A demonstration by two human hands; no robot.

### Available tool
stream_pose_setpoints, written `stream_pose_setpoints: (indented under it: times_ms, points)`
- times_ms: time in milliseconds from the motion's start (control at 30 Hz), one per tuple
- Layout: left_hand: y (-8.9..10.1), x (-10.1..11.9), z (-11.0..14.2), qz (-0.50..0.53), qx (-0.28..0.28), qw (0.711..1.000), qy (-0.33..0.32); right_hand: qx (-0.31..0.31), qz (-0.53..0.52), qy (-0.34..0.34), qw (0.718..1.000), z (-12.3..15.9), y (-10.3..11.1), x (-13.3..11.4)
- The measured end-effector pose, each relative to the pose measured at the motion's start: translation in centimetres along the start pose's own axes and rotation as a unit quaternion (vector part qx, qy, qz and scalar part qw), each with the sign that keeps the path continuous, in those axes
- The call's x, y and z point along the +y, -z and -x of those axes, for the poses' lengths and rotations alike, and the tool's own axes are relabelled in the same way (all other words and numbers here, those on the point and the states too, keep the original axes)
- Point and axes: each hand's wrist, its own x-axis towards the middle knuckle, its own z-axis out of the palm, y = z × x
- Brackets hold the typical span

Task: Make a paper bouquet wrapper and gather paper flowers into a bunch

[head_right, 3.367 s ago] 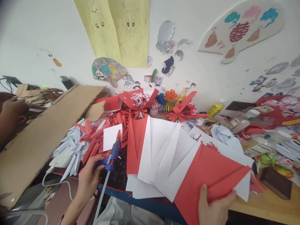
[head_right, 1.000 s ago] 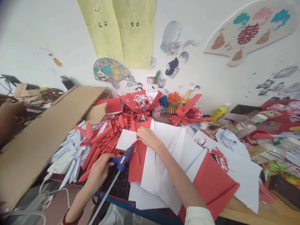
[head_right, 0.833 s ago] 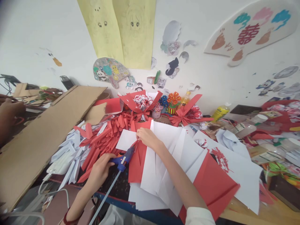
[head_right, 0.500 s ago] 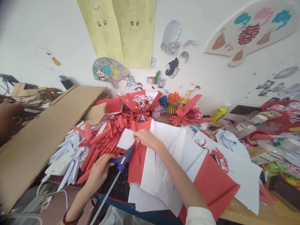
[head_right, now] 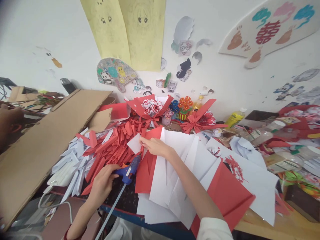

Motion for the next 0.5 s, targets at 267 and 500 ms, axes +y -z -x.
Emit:
stream_pose_setpoints:
  times_ms: [267, 500]
  points:
    - [0.8, 0.9, 0.1, 0.013, 0.005, 1.000, 0.015, -0.040, -0.065, 0.004, 0.997, 0.0, 0.9, 0.3]
    - [1.8, 1.4, 0.3, -0.002, 0.027, 1.000, 0.010, -0.042, -0.105, 0.010, 0.994, -0.6, 1.0, 0.5]
